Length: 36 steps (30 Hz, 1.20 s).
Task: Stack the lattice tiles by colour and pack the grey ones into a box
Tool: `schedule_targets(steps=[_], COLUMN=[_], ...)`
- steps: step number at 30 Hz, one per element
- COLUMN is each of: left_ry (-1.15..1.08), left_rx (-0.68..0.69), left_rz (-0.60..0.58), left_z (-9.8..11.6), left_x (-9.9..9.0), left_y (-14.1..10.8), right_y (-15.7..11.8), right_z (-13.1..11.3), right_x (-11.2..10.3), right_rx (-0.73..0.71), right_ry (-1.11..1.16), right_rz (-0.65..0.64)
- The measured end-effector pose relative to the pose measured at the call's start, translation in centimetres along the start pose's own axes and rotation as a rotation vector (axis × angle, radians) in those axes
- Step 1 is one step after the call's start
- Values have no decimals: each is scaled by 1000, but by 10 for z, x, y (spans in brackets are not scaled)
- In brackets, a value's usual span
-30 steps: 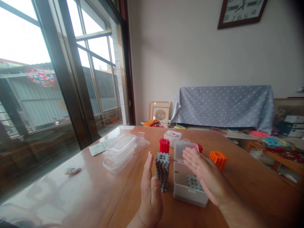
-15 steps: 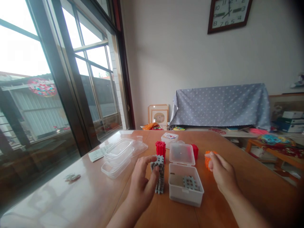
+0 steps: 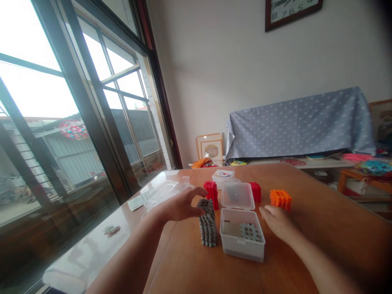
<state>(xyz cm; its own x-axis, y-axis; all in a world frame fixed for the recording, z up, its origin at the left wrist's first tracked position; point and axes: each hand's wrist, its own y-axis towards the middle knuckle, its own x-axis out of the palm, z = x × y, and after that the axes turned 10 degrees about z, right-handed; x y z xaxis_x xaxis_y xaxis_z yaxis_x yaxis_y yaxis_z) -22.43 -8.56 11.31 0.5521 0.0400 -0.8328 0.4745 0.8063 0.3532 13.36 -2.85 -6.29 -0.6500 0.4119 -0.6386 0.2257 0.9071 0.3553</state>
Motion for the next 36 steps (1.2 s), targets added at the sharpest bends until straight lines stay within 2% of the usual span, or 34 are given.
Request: schedule_targets(steps=[3,14,18,22,26,29,33,36], left_ry=[-14,-24,-29,2,39,104,206,258], left_rx=[7,-4,16,134,192,217,252,242], left_rz=[-17,20,56,114,44,-24,-134,-199], left_z=[-8,-15,-2,30,66,81,84,81], left_x=[1,6,2,6,29,55,85,99], left_y=[3,3,3,12,28,41,53,58], right_y=[1,2,1,-1,-1,1,2,3], right_z=[6,13,9,6,4,3,1,1], right_x=[8,17,14,11,10,9,10,11], right_rx=[-32,-38,-44,-14,-5,-12,-17,-19], right_ry=[-53,-31,-20,-11,-6,-6,4,23], right_rz=[-128,-201,-158,-122,-102,-83,-59,-45])
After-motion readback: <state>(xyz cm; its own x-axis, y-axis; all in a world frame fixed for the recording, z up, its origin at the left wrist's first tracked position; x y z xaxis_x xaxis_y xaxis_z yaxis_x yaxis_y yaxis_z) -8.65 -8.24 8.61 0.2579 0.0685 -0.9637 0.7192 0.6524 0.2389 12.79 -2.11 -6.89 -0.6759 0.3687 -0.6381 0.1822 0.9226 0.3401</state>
